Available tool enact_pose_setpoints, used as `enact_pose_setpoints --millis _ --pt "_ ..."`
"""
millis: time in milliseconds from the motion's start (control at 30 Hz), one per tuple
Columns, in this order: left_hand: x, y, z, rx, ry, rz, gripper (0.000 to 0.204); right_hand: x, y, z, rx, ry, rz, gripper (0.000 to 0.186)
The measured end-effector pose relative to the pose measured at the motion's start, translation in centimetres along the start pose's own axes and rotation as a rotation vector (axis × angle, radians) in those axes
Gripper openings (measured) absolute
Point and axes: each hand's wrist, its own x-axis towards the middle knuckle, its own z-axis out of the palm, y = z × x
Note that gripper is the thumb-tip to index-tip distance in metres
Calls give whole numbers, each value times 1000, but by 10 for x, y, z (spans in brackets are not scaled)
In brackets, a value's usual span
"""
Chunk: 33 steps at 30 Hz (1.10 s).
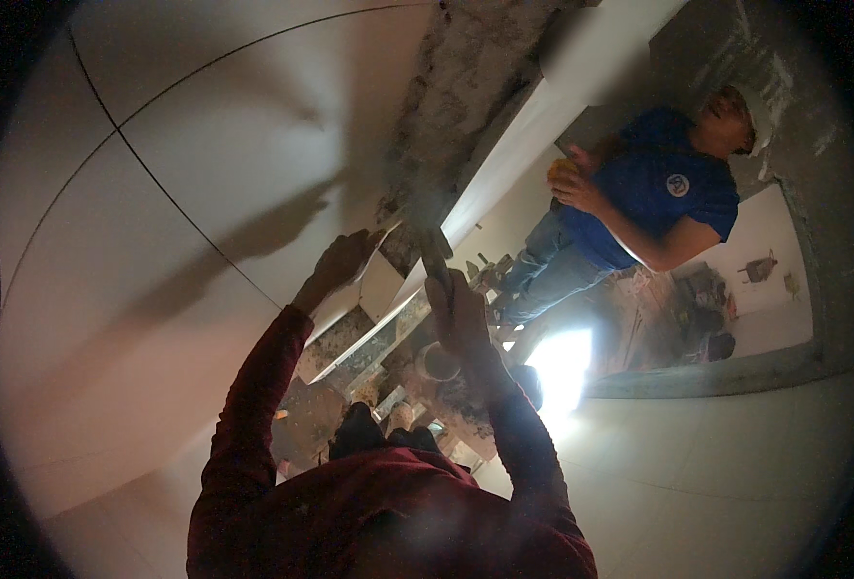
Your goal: The person applies plaster to a wall using a trowel and a hawk. They repeatedly scoop plaster from the hawk and spread it onto the wall surface in smooth strokes.
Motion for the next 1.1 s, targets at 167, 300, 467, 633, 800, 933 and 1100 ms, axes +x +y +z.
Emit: enact_pose_setpoints --millis 167,300,467,633,800,933,1100 --pt "-3 -3 10 13 8 17 33 16 -38 -8 45 90 -11 27" --pt "-3 -10 25 -25 -11 9 35 24 -21 7 115 30 31 28" --pt "1 8 -5 -150 -132 -80 37 32 -15 0 96 -12 195 37" --pt "2 -9 10 -150 -152 -189 41 35 -21 8 62 52 -17 39" --pt "-1 4 4 -110 23 -8 40 39 -20 -6 81 -180 340 39" --pt "2 5 2 -188 103 -144 57 32 -28 -1 146 -12 154 39" --pt "3 -3 11 -248 129 -165 57 43 -14 2 181 -166 341 42"
